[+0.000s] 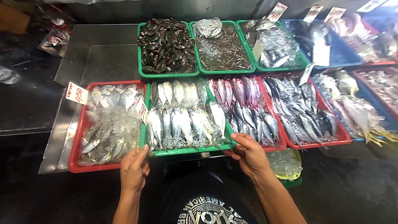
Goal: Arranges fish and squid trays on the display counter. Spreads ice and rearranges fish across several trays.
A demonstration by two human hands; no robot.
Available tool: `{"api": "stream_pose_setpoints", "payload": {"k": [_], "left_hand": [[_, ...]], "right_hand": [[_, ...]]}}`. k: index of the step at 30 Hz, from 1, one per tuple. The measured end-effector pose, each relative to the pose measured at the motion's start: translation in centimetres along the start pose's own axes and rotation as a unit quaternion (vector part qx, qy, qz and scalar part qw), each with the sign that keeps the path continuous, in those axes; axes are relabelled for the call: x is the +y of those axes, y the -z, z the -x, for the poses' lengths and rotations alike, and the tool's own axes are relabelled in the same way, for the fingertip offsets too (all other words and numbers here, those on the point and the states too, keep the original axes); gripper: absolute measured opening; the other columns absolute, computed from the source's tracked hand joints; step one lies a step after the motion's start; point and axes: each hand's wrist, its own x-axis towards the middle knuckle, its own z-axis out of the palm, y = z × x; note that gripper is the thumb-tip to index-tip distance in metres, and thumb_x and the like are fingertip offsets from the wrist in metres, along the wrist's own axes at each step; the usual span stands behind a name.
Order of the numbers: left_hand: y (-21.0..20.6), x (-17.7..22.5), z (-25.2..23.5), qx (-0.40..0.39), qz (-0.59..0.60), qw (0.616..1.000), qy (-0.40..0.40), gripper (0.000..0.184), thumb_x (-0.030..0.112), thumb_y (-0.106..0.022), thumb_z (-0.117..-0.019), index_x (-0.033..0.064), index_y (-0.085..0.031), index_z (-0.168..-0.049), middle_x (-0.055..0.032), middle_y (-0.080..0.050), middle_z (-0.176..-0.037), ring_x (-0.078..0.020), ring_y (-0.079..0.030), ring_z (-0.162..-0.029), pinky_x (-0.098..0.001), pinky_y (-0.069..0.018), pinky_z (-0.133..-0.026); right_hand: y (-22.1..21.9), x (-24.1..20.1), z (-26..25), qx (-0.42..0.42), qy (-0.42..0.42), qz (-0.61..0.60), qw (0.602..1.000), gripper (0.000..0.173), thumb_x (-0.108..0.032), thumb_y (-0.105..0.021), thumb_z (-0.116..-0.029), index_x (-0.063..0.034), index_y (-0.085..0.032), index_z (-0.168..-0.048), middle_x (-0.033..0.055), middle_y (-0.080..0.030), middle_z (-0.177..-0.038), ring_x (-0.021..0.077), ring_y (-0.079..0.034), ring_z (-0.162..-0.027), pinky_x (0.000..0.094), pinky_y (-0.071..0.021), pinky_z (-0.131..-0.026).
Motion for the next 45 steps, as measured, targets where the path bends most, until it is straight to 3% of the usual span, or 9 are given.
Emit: {"api": "stream_pose_setpoints", "payload": {"k": [33, 45], "left_hand": [[-0.3, 0.9, -0.2, -0.013, 0.008, 1.000, -0.002, 0.031, 0.018, -0.060, -0.1009, 0.0099, -0.051, -0.072, 0.0022, -0.038, -0.047, -0.0061, -0.037, -0.034, -0.0212, -0.0376, -0.034], [-0.1, 1.4, -0.2, -0.027, 0.004, 1.000, -0.002, 0.030, 0.017, -0.061, -0.1005, 0.0083, -0.054, -0.073, 0.0022, -0.038, -0.046, -0.0057, -0.037, -0.034, -0.0209, -0.0374, -0.034]], "right_hand": [[-0.8, -1.0, 0.2, 0.018, 0.015, 0.024, 0.999, 0.018, -0.013, -0.069, -0.0953, -0.0035, -0.056, -0.102, 0.0030, -0.054, -0.063, 0.0048, -0.039, -0.041, 0.0186, -0.0323, -0.036], [-1.2, -1.3, 0.4, 0.037, 0.021, 0.038, 0.998, 0.019, -0.013, -0.071, -0.0954, -0.0030, -0.056, -0.104, 0.0051, -0.058, -0.069, 0.0054, -0.041, -0.042, 0.0186, -0.0326, -0.036]]}}
